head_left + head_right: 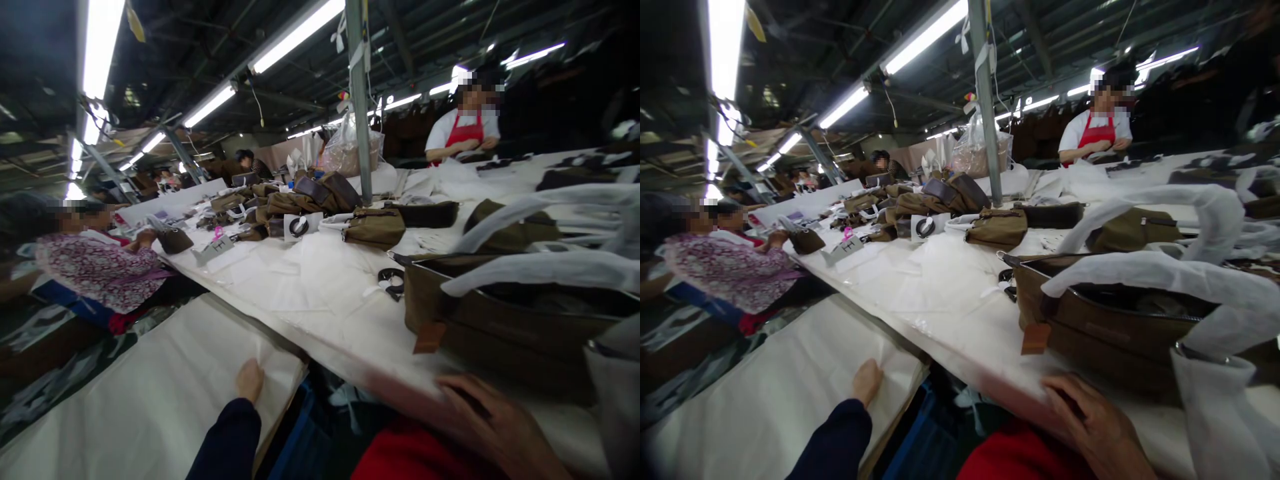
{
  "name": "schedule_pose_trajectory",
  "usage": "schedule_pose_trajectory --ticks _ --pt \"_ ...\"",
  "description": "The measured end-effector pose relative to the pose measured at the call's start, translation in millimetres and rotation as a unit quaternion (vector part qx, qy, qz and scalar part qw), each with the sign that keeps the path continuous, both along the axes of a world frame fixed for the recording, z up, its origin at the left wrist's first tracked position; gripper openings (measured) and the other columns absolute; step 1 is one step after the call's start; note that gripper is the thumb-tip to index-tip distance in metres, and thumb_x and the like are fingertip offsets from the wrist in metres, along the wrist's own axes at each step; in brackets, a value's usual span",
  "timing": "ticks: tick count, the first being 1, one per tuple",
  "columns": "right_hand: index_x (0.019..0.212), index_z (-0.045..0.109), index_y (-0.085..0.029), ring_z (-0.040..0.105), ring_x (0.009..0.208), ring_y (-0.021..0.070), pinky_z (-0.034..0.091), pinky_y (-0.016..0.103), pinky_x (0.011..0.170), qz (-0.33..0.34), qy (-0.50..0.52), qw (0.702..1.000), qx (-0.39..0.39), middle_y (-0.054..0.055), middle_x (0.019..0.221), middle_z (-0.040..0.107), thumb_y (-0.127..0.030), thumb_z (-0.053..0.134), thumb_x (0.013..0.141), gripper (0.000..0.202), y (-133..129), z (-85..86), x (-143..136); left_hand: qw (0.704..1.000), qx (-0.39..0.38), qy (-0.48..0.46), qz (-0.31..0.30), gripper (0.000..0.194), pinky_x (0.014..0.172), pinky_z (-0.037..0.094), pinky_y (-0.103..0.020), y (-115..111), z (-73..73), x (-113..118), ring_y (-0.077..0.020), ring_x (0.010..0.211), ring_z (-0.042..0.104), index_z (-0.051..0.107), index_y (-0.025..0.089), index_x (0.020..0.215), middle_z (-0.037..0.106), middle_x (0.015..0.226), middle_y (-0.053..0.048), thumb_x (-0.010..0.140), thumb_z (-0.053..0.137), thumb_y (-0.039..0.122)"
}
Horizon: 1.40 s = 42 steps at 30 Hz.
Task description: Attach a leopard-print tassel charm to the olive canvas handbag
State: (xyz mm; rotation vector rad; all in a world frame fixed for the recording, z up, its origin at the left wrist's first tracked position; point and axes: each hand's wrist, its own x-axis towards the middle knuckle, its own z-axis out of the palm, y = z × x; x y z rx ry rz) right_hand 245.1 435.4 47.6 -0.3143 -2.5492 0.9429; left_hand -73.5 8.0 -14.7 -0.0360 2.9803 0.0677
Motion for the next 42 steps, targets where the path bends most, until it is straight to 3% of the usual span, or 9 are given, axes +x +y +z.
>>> schedule_pose_trajectory --ticks 7,13,19,28,35,42 --pt "0.098 0.072 -0.029 0.070 0.088 0.0192 0.056 0.028 0.076 0.004 0.011 1.000 0.005 0.001 0.096 0.072 -0.046 0.048 0.093 0.029 2 -0.6 -1 0.997 0.059 -0.026 0.033 0.025 0.087 0.054 -0.041 -19 -4.5 -11 -0.0205 0.097 0.065 0.065 0.014 0.100 0.068 0.102 -0.006 0.093 0.061 0.038" --pt "0.098 0.072 -0.029 0.070 0.089 0.0198 0.056 0.028 0.076 -0.002 0.007 1.000 0.005 0.002 0.098 0.072 -0.046 0.048 0.093 0.030 2 -3.4 0 0.981 0.171 -0.048 0.073 0.027 0.077 0.056 -0.036 -33 -12.5 -12 -0.0170 0.083 0.067 0.066 0.013 0.095 0.069 0.092 -0.004 0.093 0.060 0.039" --pt "0.101 0.072 -0.028 0.069 0.091 0.0211 0.057 0.029 0.078 0.004 0.002 1.000 0.011 0.003 0.100 0.072 -0.046 0.049 0.093 0.030 4 -8.1 0 0.939 0.317 -0.054 0.118 0.026 0.068 0.057 -0.030 -43 -18.0 -8 -0.0131 0.071 0.065 0.065 0.012 0.089 0.067 0.081 -0.001 0.094 0.059 0.036" --pt "0.101 0.073 -0.030 0.070 0.089 0.0208 0.058 0.025 0.074 0.015 -0.025 1.000 0.007 0.002 0.098 0.073 -0.044 0.048 0.093 0.030 3 6.5 -1 0.871 0.472 -0.038 0.132 0.020 0.068 0.057 -0.029 -59 -19.1 5 -0.0119 0.067 0.065 0.064 0.012 0.084 0.064 0.071 0.002 0.094 0.060 0.029" --pt "0.098 0.074 -0.028 0.071 0.089 0.0207 0.057 0.026 0.076 0.006 -0.019 1.000 0.012 0.003 0.097 0.073 -0.042 0.048 0.092 0.030 0 11.4 -2 0.847 0.511 -0.042 0.137 0.019 0.069 0.057 -0.029 -62 -19.7 6 -0.0115 0.066 0.064 0.063 0.012 0.081 0.063 0.069 0.003 0.094 0.060 0.026" --pt "0.099 0.074 -0.028 0.071 0.088 0.0213 0.058 0.026 0.075 0.018 -0.014 1.000 0.015 0.003 0.097 0.073 -0.042 0.049 0.092 0.029 4 7.7 -2 0.854 0.505 -0.032 0.125 0.018 0.070 0.057 -0.030 -64 -12.1 6 -0.0123 0.070 0.066 0.064 0.012 0.087 0.067 0.078 0.001 0.096 0.058 0.027"
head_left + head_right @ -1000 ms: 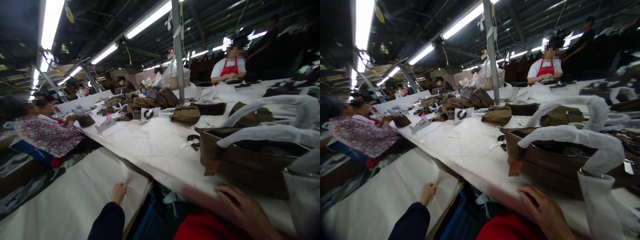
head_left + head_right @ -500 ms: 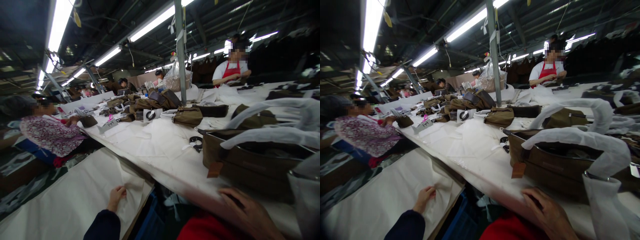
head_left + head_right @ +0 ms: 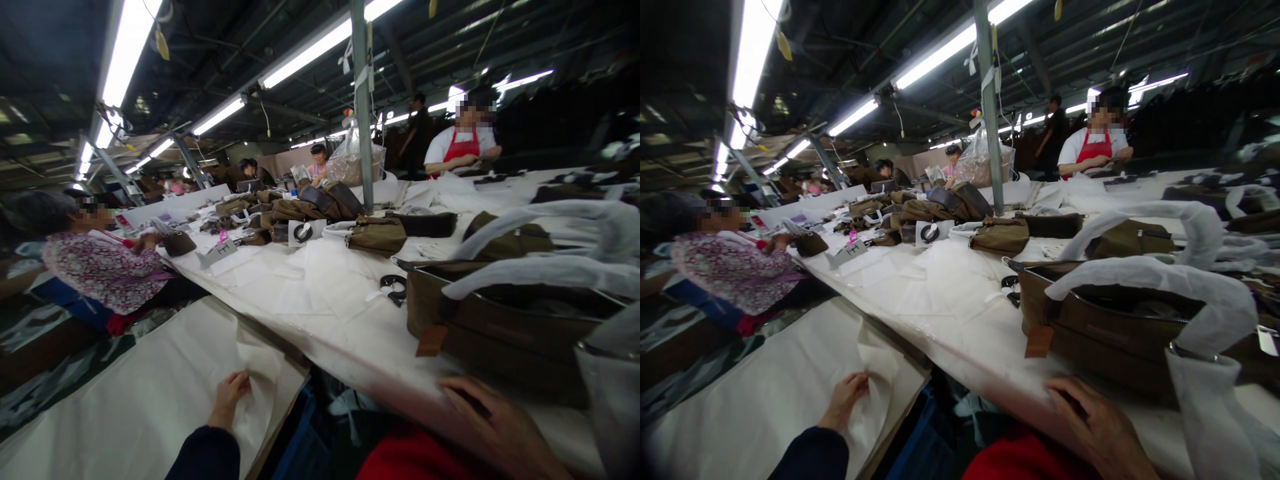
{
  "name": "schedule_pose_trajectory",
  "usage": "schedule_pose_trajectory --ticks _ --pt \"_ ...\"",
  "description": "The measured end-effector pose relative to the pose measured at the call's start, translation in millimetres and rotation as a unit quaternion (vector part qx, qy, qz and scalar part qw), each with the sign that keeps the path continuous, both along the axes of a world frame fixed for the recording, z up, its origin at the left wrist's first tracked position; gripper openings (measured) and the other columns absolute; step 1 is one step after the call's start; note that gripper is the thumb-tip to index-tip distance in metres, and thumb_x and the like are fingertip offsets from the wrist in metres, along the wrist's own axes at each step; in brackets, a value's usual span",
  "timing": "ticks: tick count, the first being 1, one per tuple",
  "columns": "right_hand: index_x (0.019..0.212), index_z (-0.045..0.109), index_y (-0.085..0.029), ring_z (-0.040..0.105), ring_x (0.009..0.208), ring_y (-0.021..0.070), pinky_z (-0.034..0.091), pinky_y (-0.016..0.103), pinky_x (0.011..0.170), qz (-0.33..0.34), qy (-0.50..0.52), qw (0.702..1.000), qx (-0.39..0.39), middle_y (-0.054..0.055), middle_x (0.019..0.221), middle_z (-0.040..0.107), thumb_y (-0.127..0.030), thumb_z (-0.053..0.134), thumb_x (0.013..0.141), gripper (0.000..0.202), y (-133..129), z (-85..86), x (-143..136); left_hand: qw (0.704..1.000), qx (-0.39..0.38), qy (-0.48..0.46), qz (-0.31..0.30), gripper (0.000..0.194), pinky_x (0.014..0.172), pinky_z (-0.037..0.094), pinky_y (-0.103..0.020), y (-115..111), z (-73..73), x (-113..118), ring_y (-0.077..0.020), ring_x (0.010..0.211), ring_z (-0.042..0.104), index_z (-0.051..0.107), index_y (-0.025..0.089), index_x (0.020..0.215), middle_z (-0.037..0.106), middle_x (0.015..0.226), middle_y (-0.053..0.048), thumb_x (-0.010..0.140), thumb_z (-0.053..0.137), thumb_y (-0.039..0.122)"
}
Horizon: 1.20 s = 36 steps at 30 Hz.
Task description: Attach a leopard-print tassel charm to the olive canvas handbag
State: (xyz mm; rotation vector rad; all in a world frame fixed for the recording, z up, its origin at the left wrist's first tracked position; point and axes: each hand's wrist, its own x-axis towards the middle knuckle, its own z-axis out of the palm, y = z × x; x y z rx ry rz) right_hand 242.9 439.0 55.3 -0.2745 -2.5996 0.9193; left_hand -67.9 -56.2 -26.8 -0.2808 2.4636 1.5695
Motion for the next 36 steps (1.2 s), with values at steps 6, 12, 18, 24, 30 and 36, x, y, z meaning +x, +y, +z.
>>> schedule_pose_trajectory --ticks 6,12,18,24,30,36 --pt "0.099 0.074 -0.028 0.070 0.090 0.0218 0.058 0.029 0.078 -0.023 -0.007 1.000 -0.011 0.003 0.099 0.073 -0.048 0.052 0.091 0.030 -2 -2.8 0 0.997 -0.064 -0.006 -0.050 0.020 0.066 0.055 -0.028 -8 16.0 -21 -0.0116 0.065 0.064 0.065 0.012 0.082 0.065 0.071 0.003 0.093 0.062 0.029" --pt "0.100 0.073 -0.027 0.070 0.090 0.0215 0.057 0.029 0.078 -0.025 -0.005 1.000 -0.011 0.003 0.101 0.073 -0.048 0.052 0.092 0.031 -2 -5.2 1 0.987 -0.123 -0.016 -0.100 0.024 0.061 0.053 -0.026 -14 27.7 -27 -0.0106 0.059 0.061 0.063 0.013 0.076 0.061 0.064 0.005 0.092 0.063 0.030" --pt "0.101 0.073 -0.026 0.069 0.091 0.0226 0.056 0.032 0.080 -0.017 -0.019 0.999 -0.022 0.005 0.102 0.072 -0.049 0.051 0.092 0.033 -3 -1.6 1 0.985 -0.118 -0.009 -0.124 0.022 0.061 0.052 -0.026 -18 38.4 -31 -0.0099 0.058 0.058 0.061 0.013 0.076 0.059 0.065 0.005 0.092 0.062 0.028" --pt "0.099 0.073 -0.027 0.069 0.089 0.0231 0.057 0.033 0.078 -0.024 -0.015 0.999 -0.028 0.005 0.100 0.073 -0.048 0.052 0.090 0.031 -4 -1.4 0 0.991 -0.065 0.005 -0.118 0.025 0.061 0.049 -0.026 -32 59.3 -23 -0.0120 0.056 0.057 0.065 0.016 0.070 0.060 0.058 0.005 0.072 0.072 0.039" --pt "0.098 0.073 -0.027 0.069 0.091 0.0224 0.056 0.032 0.080 -0.024 -0.015 0.999 -0.029 0.004 0.100 0.072 -0.046 0.051 0.090 0.030 -5 3.5 4 0.994 0.009 0.026 -0.105 0.030 0.059 0.046 -0.026 -30 89.4 5 -0.0134 0.057 0.055 0.067 0.017 0.071 0.061 0.058 0.003 0.060 0.072 0.044" --pt "0.110 0.068 -0.022 0.067 0.094 0.0217 0.056 0.028 0.078 0.083 -0.007 0.985 -0.153 0.007 0.103 0.070 -0.049 0.049 0.094 0.036 -70 52.4 -32 0.978 0.092 0.034 -0.184 0.023 0.061 0.046 -0.026 30 97.2 72 -0.0133 0.059 0.055 0.064 0.017 0.078 0.061 0.060 0.002 0.071 0.066 0.040"
